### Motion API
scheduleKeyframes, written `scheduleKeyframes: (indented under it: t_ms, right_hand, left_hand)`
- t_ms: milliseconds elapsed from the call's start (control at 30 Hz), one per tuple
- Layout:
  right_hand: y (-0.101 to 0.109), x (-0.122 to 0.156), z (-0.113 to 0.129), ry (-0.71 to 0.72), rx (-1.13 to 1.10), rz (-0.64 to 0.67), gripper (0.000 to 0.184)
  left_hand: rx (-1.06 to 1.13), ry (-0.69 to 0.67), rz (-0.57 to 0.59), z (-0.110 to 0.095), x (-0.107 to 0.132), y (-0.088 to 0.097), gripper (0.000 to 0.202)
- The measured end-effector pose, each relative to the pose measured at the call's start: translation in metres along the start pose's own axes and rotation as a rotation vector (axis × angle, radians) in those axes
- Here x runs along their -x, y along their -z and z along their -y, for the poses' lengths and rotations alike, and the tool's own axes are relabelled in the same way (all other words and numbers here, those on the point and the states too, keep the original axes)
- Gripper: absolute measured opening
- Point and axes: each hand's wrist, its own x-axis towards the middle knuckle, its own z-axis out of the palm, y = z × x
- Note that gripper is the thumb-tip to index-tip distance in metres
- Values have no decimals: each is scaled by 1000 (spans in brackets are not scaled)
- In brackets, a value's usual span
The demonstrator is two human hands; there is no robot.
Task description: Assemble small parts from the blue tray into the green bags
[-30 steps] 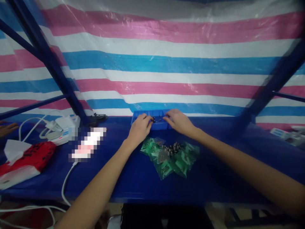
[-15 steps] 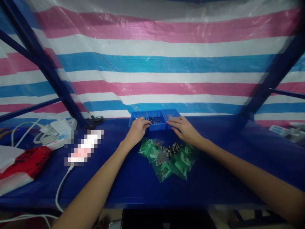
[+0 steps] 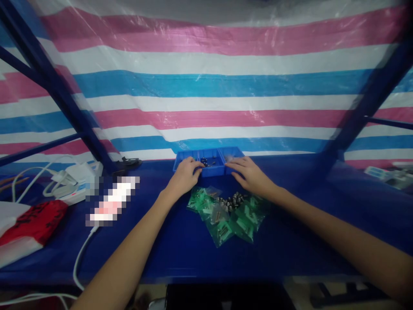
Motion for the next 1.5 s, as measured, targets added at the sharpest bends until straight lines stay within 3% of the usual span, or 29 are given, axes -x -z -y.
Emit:
scheduleKeyframes:
  t_ms: [133, 233, 300, 400, 567, 867, 1067, 1200, 1500]
  right_hand:
    - [8, -1, 19, -30, -77, -16, 33]
    - [13, -2, 35, 3, -216, 140, 23]
    - [14, -2, 42, 27, -283, 246, 19]
    - [14, -2, 45, 23, -302, 316, 20]
    - [8, -1, 43, -37, -259, 325, 19]
    - [6, 0, 50, -31, -212, 330, 18]
    - [-1, 5, 45, -68, -190, 206, 35]
    - [-1, 5, 44, -76, -170, 92, 30]
    - [1, 4, 47, -60, -197, 25, 30]
  left_hand:
    - [-68, -72, -49, -20, 1, 11, 21]
    - [-21, -128, 179, -31, 2, 16, 16]
    - [10, -93, 345, -33, 3, 15, 13]
    - [58, -8, 445, -29, 5, 11, 18]
    - [200, 49, 445, -27, 7, 2, 31]
    - [480, 141, 397, -26, 4, -9, 22]
    - [792, 315, 250, -36, -1, -7, 16]
    - [1034, 449, 202, -44, -2, -5, 21]
    - [1232, 542, 193, -44, -2, -10, 11]
